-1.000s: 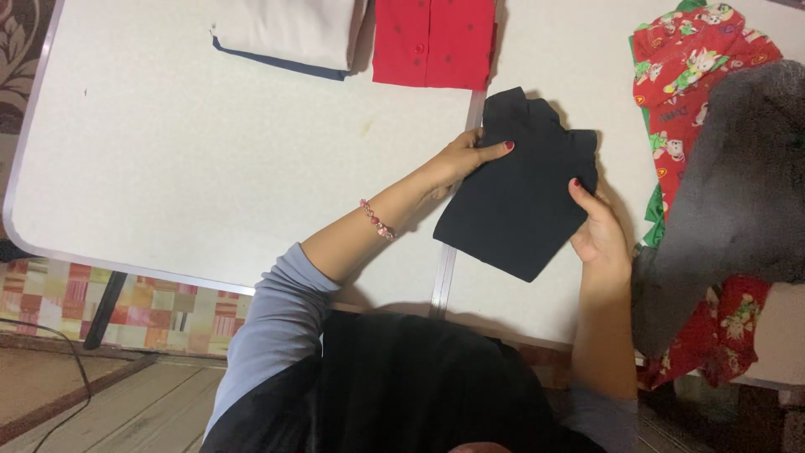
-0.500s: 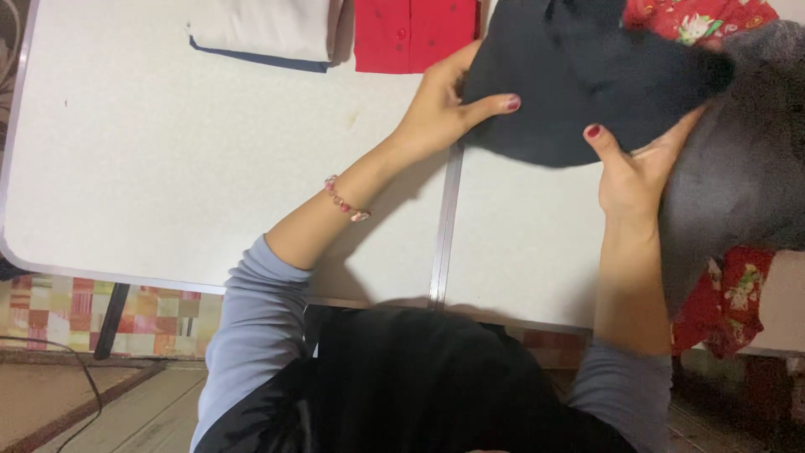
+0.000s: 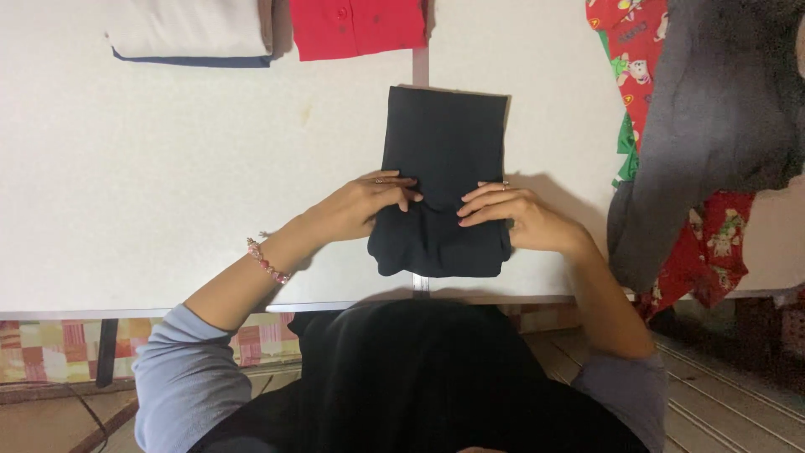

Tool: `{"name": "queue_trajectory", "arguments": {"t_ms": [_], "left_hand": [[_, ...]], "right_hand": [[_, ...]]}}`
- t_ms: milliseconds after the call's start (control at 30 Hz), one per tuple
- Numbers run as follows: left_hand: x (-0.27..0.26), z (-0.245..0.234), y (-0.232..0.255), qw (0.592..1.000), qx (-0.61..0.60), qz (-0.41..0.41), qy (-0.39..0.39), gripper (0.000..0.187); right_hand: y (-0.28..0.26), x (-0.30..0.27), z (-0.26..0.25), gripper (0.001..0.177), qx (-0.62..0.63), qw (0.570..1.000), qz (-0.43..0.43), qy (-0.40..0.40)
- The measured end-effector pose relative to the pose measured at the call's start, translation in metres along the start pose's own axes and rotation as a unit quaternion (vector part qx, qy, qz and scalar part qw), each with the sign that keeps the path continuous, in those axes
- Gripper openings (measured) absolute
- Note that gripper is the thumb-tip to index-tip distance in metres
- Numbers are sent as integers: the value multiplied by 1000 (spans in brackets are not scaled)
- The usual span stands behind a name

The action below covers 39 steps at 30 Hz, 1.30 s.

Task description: The person folds a pair of black trousers and then a pair of gray trousers on a white table. Each garment is laid flat, aligned, and folded into a compact rectangle before being stacked with other folded items.

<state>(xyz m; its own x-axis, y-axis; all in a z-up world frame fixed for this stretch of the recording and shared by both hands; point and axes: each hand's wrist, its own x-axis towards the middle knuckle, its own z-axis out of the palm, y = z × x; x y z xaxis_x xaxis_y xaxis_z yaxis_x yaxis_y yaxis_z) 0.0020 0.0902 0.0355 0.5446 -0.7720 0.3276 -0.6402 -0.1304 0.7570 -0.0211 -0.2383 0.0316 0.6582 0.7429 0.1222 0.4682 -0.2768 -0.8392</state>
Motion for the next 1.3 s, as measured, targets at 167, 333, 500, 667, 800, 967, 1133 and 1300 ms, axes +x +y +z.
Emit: {"name": "queue_trajectory", "arguments": {"t_ms": [167, 333, 500, 667, 800, 967, 1133, 1300], "left_hand": [[5, 16, -43, 969, -161, -170, 81, 12], [23, 35, -84, 903, -216, -331, 170, 34], [2, 60, -120, 888, -117, -394, 206, 36], [8, 53, -90, 888, -77, -399, 217, 31], [15, 42, -71, 893, -48, -390, 218, 31], [13, 30, -51, 895, -21, -389, 217, 34], [11, 38, -53, 884, -90, -406, 215, 31], [12, 49, -51, 866, -155, -409, 242, 27]], "right_hand": [[75, -11, 13, 26, 288, 934, 147, 154], [46, 15, 16, 23, 380, 827, 259, 325], [110, -13, 33, 29, 148, 866, 311, 362], [63, 2, 22, 32, -53, 886, 324, 328], [46, 9, 19, 36, -53, 889, 330, 313], [27, 9, 25, 50, -36, 886, 368, 279], [21, 20, 33, 58, -9, 887, 386, 254], [54, 22, 37, 52, 159, 874, 295, 351]]}}
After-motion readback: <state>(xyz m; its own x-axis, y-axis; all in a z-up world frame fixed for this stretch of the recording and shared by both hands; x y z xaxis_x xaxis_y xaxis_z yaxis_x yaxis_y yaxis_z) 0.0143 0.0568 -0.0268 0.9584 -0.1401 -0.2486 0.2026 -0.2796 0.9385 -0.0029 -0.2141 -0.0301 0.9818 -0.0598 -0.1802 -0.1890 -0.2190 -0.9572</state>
